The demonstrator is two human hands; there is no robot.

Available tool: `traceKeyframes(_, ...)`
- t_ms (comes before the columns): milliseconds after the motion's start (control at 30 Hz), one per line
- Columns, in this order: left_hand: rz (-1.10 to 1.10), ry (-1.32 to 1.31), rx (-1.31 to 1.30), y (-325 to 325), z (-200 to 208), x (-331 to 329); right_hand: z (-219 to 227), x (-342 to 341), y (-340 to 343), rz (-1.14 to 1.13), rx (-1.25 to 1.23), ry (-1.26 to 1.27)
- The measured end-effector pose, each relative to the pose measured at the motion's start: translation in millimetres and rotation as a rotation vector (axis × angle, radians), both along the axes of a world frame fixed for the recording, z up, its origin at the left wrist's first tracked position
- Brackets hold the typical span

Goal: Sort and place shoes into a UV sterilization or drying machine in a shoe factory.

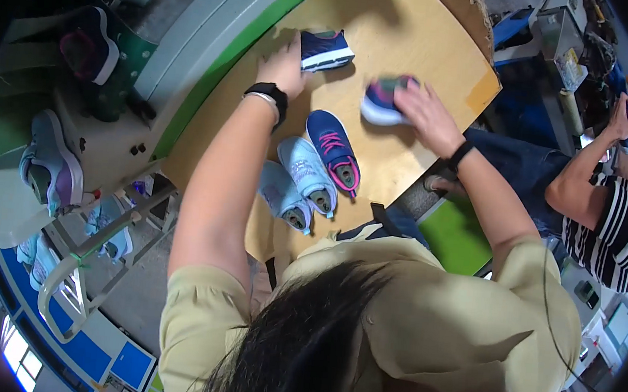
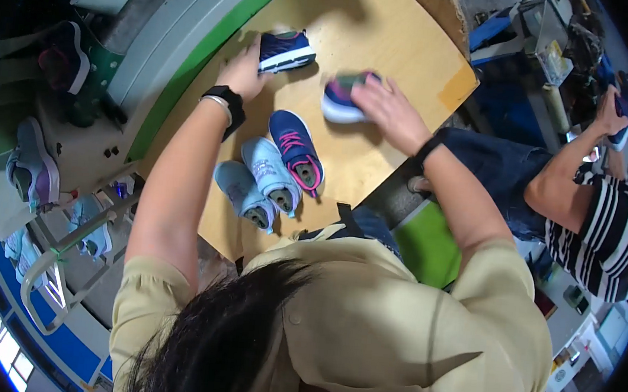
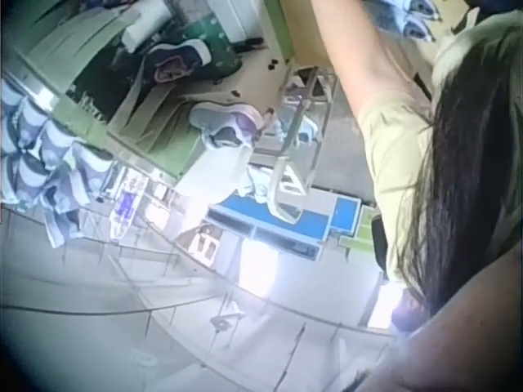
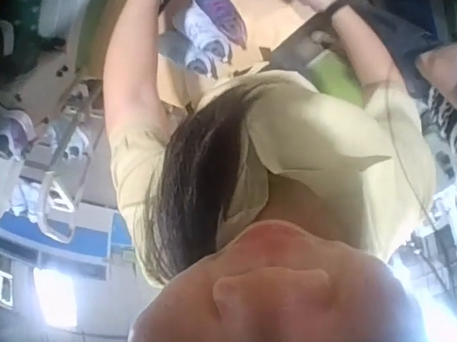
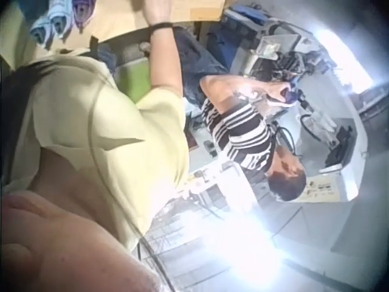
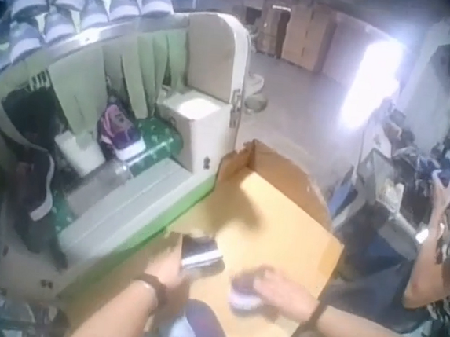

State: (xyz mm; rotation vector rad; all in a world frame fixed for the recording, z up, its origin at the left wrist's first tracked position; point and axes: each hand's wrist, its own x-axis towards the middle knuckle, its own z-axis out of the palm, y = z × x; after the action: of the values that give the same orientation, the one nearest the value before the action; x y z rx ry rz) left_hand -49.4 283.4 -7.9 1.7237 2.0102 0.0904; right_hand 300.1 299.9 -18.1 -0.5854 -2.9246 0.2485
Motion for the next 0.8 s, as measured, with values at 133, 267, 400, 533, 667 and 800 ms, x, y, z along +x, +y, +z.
traceKeyframes(133, -0.359, 0.243, 0.497, -52.7, -11.2, -43.5, 18.0, 37.4, -89.6, -0.206, -0.229, 0.045)
traceKeyframes(267, -0.083, 0.088, 0.309, -148.4, -0.6, -93.9, -0.7, 39.2, -150.1, -0.821, -0.635, 0.482)
traceKeyframes(400, 0.383, -0.435, 0.373, -210.9, -25.2, -118.3, -25.1, -11.7, -130.5, -0.955, -0.928, 0.675)
traceKeyframes(533, 0.891, -1.006, 0.266, -171.6, -10.8, -44.1, -24.2, -48.7, -84.0, -0.889, -0.755, 0.636)
traceKeyframes(667, 0.726, -0.733, 0.512, -158.5, -26.1, -38.5, -13.4, -90.1, -64.6, -0.683, -0.764, 0.704)
traceKeyframes(800, 0.737, -0.720, 0.488, -154.8, -6.3, -65.7, -24.0, -103.2, -68.7, -0.682, -0.771, 0.654)
